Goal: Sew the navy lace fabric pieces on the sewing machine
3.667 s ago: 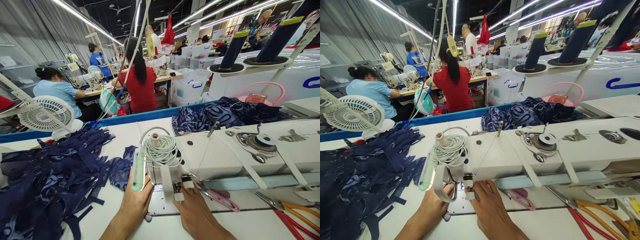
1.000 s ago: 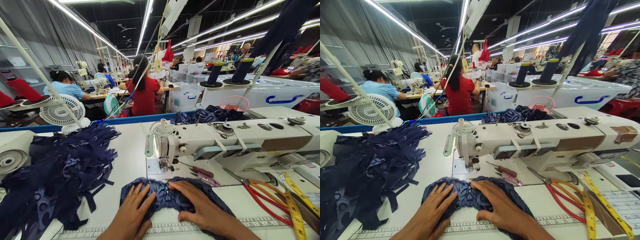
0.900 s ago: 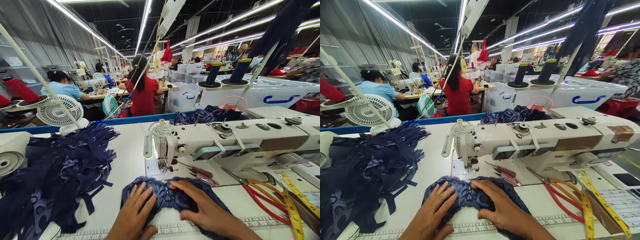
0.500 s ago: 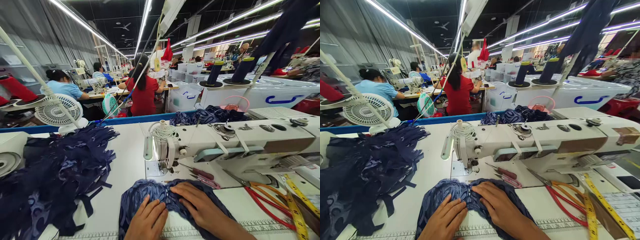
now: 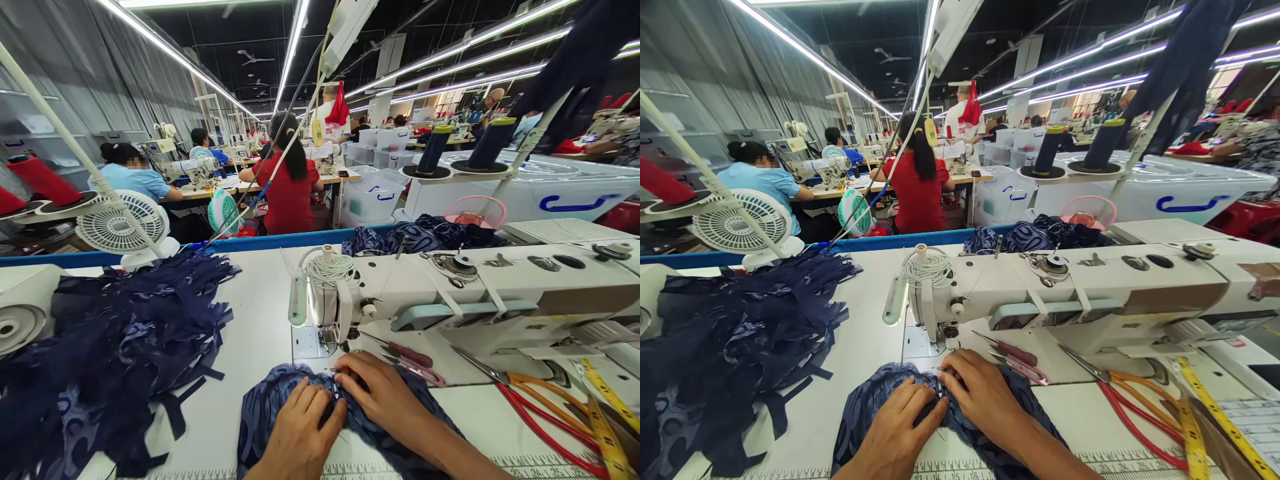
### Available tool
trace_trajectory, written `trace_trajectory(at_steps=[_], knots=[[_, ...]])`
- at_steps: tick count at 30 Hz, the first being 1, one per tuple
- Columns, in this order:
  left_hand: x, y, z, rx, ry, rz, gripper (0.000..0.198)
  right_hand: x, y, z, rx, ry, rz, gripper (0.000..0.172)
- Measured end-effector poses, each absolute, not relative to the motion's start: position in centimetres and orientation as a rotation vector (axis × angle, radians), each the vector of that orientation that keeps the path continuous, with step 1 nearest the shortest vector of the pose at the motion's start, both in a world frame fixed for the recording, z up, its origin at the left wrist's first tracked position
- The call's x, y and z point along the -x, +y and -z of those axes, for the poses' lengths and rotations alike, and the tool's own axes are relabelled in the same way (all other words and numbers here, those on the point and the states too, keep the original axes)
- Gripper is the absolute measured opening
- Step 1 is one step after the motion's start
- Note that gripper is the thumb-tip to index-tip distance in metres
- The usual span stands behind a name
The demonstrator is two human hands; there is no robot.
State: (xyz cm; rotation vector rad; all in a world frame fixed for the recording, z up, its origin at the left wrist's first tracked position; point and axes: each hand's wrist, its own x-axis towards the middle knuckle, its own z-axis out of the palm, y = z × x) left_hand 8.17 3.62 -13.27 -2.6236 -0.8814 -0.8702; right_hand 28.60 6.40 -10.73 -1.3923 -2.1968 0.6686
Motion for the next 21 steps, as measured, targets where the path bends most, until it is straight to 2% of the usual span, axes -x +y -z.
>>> trace_trajectory(at_steps=[2,7,14,21], knots=[[-8.3,3.6,13.1,2.588,-0.857,0.844,0.038,-27.7,7.0,10.6,1.512,-2.194,-0.641,0.003],[-8.8,3.4,13.7,2.490,-0.822,0.942,0.032,-26.5,8.3,10.7,1.644,-2.196,-0.658,0.013],[-9.1,2.9,14.8,2.460,-0.845,1.036,0.035,-26.6,8.7,10.5,1.722,-2.182,-0.708,0.015],[-8.8,2.7,14.4,2.466,-0.872,0.988,0.032,-26.5,8.7,10.4,1.691,-2.187,-0.678,0.013]])
